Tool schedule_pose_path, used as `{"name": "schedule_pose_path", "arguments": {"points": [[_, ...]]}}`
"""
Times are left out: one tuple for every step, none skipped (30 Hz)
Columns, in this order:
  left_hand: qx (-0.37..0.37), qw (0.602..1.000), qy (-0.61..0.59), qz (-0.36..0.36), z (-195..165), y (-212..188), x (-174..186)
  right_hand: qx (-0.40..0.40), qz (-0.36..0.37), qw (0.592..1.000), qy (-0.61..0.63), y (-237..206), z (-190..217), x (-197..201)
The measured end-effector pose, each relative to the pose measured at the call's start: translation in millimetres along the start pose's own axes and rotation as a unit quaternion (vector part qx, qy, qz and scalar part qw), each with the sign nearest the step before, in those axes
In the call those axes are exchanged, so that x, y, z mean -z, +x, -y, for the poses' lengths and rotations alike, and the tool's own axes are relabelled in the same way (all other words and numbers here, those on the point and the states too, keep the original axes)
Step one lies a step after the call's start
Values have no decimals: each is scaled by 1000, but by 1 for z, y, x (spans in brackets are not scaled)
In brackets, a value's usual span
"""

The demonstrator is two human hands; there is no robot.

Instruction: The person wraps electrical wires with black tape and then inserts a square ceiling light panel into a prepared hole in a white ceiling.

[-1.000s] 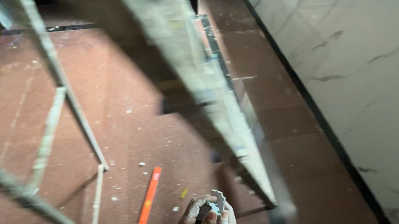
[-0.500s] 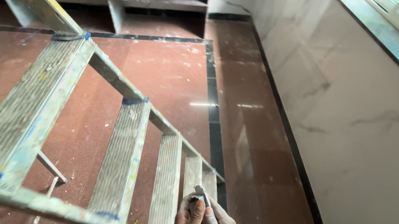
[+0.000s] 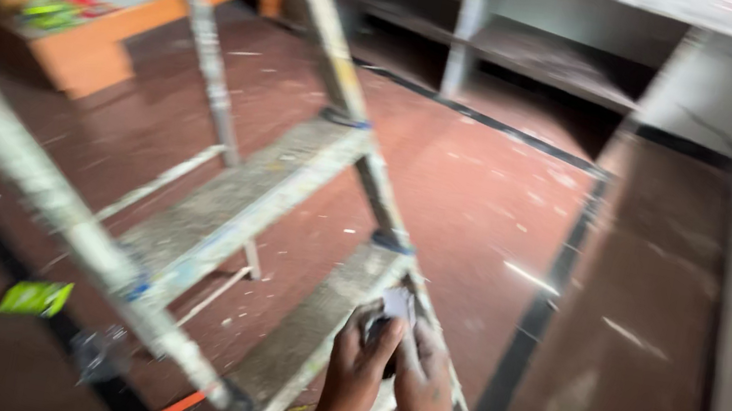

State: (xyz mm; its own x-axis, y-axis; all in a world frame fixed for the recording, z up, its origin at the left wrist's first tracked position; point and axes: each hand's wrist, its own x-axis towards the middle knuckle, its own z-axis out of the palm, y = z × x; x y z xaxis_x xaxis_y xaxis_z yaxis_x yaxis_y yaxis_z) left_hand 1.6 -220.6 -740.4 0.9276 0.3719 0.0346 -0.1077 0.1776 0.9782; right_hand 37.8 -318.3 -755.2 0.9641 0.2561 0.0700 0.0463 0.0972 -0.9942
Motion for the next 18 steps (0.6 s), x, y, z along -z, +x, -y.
{"name": "schedule_pose_path", "arguments": {"points": [[-37, 999, -9, -11, -16, 9, 2, 43, 24, 999, 7, 14, 9, -9], [-76, 997, -16, -18, -31, 18, 3, 89, 45, 995, 18, 28, 20, -17], [-115, 993, -22, -21, -47, 29, 4, 136, 64, 988, 30, 43, 33, -25], [-143, 989, -11, -32, -63, 40, 5, 142, 91, 986, 17, 58, 48, -32], [-169, 985, 1, -41, -80, 53, 6, 149, 116, 982, 5, 74, 64, -39], [-195, 979, 13, -49, -98, 66, 7, 158, 139, 978, -9, 89, 82, -47], [-203, 977, 6, -67, -116, 80, 7, 184, 162, 969, -4, 105, 100, -55], [-211, 974, -1, -82, -135, 94, 7, 210, 182, 961, 3, 119, 119, -65], [-213, 972, -9, -97, -154, 107, 7, 232, 201, 952, 7, 133, 138, -75], [-269, 955, 15, -124, -173, 120, 8, 230, 228, 945, 33, 145, 157, -86], [-325, 933, 42, -146, -192, 130, 10, 232, 253, 937, 60, 156, 176, -97], [-377, 909, 69, -166, -211, 139, 12, 229, 277, 929, 86, 166, 194, -108], [-372, 910, 59, -174, -229, 147, 16, 241, 286, 924, 79, 175, 211, -119], [-367, 911, 47, -181, -246, 152, 20, 254, 294, 919, 70, 182, 227, -128], [-360, 913, 32, -191, -262, 156, 26, 264, 304, 913, 60, 187, 242, -139], [-363, 906, 38, -214, -277, 158, 33, 281, 317, 903, 62, 191, 255, -150], [-372, 897, 44, -234, -291, 159, 41, 305, 328, 891, 67, 194, 267, -162], [-382, 888, 50, -251, -302, 159, 49, 330, 337, 879, 71, 195, 277, -173]]}}
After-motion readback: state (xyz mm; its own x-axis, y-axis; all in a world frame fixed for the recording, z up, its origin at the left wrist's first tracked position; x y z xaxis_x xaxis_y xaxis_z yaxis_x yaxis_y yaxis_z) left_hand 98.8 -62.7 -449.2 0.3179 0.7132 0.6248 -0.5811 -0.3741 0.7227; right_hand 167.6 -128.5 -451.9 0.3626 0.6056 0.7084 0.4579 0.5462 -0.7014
